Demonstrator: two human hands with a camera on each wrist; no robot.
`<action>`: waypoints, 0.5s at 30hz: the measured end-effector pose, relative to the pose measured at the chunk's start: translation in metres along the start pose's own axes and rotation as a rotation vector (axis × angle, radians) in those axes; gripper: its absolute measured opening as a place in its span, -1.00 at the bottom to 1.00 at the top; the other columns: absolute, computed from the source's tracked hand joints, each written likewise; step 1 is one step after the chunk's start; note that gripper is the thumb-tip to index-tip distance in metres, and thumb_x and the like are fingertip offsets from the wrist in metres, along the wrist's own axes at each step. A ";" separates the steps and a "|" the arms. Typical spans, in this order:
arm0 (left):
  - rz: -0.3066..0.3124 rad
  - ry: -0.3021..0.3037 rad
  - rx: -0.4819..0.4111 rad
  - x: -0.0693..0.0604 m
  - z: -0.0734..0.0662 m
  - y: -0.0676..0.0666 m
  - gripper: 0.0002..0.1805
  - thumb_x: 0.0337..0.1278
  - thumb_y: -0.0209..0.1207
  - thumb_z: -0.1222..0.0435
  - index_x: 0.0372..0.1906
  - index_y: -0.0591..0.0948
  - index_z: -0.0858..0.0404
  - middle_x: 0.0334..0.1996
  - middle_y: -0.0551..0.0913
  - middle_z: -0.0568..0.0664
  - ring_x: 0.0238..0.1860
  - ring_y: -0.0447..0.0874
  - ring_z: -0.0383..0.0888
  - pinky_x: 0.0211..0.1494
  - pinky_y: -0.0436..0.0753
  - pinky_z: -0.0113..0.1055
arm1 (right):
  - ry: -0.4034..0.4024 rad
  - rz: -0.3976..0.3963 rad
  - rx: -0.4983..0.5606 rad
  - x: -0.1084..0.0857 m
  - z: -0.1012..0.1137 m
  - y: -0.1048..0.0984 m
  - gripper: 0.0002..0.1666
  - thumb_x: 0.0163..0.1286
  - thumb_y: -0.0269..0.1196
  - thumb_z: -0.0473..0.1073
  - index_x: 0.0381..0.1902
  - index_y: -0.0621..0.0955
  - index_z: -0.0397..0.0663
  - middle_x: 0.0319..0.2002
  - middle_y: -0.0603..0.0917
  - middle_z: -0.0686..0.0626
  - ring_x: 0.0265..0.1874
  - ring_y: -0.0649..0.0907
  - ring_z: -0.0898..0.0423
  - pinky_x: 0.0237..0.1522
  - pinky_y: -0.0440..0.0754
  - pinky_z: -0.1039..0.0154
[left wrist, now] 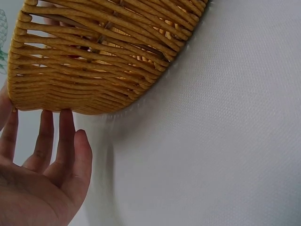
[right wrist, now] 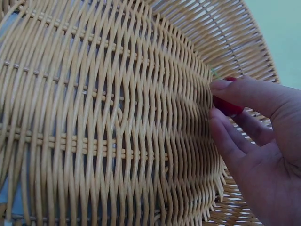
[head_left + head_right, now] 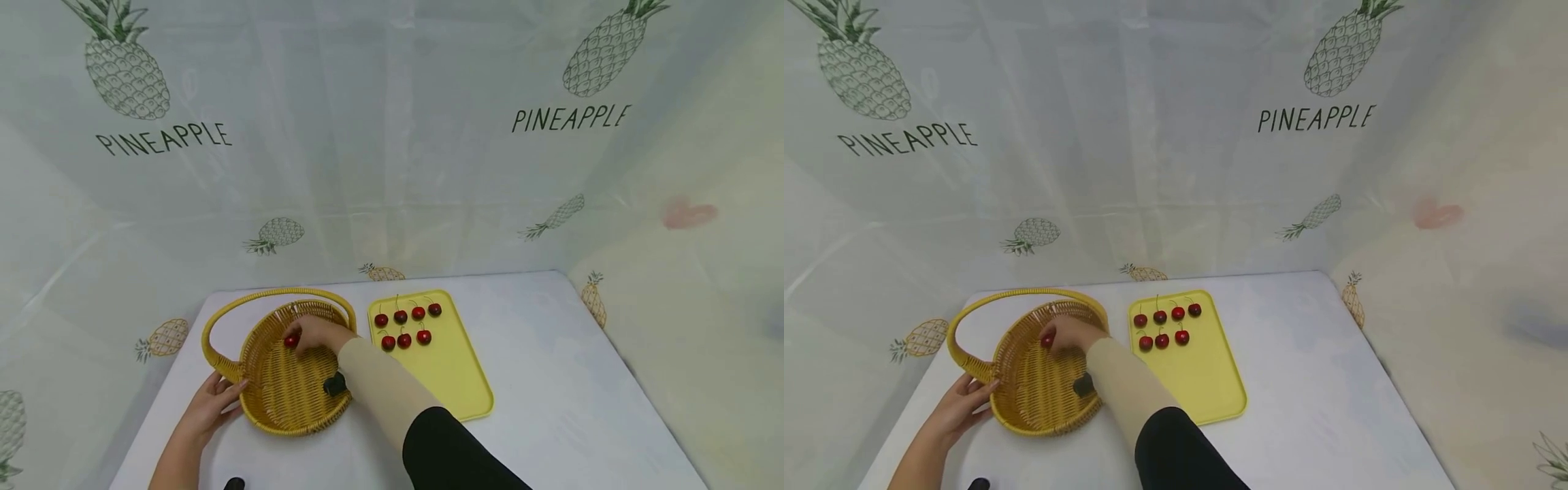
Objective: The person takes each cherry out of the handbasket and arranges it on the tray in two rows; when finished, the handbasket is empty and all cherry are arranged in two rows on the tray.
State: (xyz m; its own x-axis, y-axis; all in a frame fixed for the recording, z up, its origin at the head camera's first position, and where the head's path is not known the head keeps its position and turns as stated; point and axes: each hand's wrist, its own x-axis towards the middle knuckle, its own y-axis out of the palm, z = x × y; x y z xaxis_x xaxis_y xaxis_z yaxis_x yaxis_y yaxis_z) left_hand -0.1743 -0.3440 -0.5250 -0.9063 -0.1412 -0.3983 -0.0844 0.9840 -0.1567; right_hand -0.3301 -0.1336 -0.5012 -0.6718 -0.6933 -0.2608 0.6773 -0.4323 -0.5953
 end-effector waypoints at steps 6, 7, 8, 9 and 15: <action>0.006 0.005 0.002 -0.001 0.000 0.002 -0.14 0.30 0.23 0.18 0.53 -0.01 0.15 0.43 0.16 0.27 -0.09 0.60 -0.25 -0.03 0.65 -0.21 | -0.002 -0.009 0.064 -0.015 0.001 -0.002 -0.49 0.11 0.46 -0.39 0.05 0.69 0.03 -0.09 0.66 0.16 -0.10 0.58 0.26 -0.09 0.55 0.40; 0.007 0.002 0.005 -0.001 0.001 0.002 -0.13 0.30 0.23 0.18 0.53 -0.01 0.16 0.42 0.17 0.27 -0.10 0.60 -0.26 -0.03 0.65 -0.21 | -0.005 -0.003 0.074 -0.018 0.001 -0.002 -0.50 0.11 0.46 -0.38 0.04 0.70 0.02 -0.11 0.66 0.16 -0.11 0.58 0.26 -0.10 0.55 0.40; 0.008 0.003 0.009 -0.001 0.001 0.001 -0.12 0.30 0.23 0.18 0.53 -0.02 0.16 0.42 0.19 0.27 -0.10 0.60 -0.26 -0.03 0.65 -0.21 | -0.009 0.005 0.088 -0.020 0.001 -0.001 -0.51 0.11 0.45 -0.39 0.03 0.70 0.01 -0.12 0.66 0.15 -0.12 0.59 0.26 -0.10 0.55 0.40; 0.009 0.003 0.011 -0.001 0.001 0.000 -0.12 0.30 0.23 0.18 0.53 -0.03 0.16 0.41 0.20 0.26 -0.10 0.60 -0.26 -0.03 0.65 -0.21 | -0.012 0.010 0.095 -0.022 0.001 0.000 -0.53 0.12 0.45 -0.39 0.01 0.70 0.01 -0.14 0.66 0.15 -0.13 0.59 0.26 -0.11 0.55 0.41; 0.020 0.023 0.011 -0.002 -0.001 -0.002 -0.12 0.30 0.23 0.17 0.53 -0.03 0.14 0.35 0.28 0.21 -0.09 0.60 -0.27 -0.01 0.64 -0.21 | -0.043 0.020 0.108 -0.038 0.004 -0.002 -0.63 0.16 0.43 -0.36 -0.05 0.72 -0.01 -0.23 0.65 0.18 -0.20 0.58 0.28 -0.16 0.55 0.42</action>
State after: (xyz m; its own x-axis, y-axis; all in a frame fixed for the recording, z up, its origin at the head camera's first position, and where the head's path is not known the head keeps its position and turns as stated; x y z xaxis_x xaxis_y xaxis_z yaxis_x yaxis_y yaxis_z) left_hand -0.1730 -0.3457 -0.5228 -0.9172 -0.1191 -0.3803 -0.0619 0.9853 -0.1593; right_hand -0.3052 -0.1085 -0.4873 -0.6460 -0.7254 -0.2379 0.7204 -0.4763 -0.5041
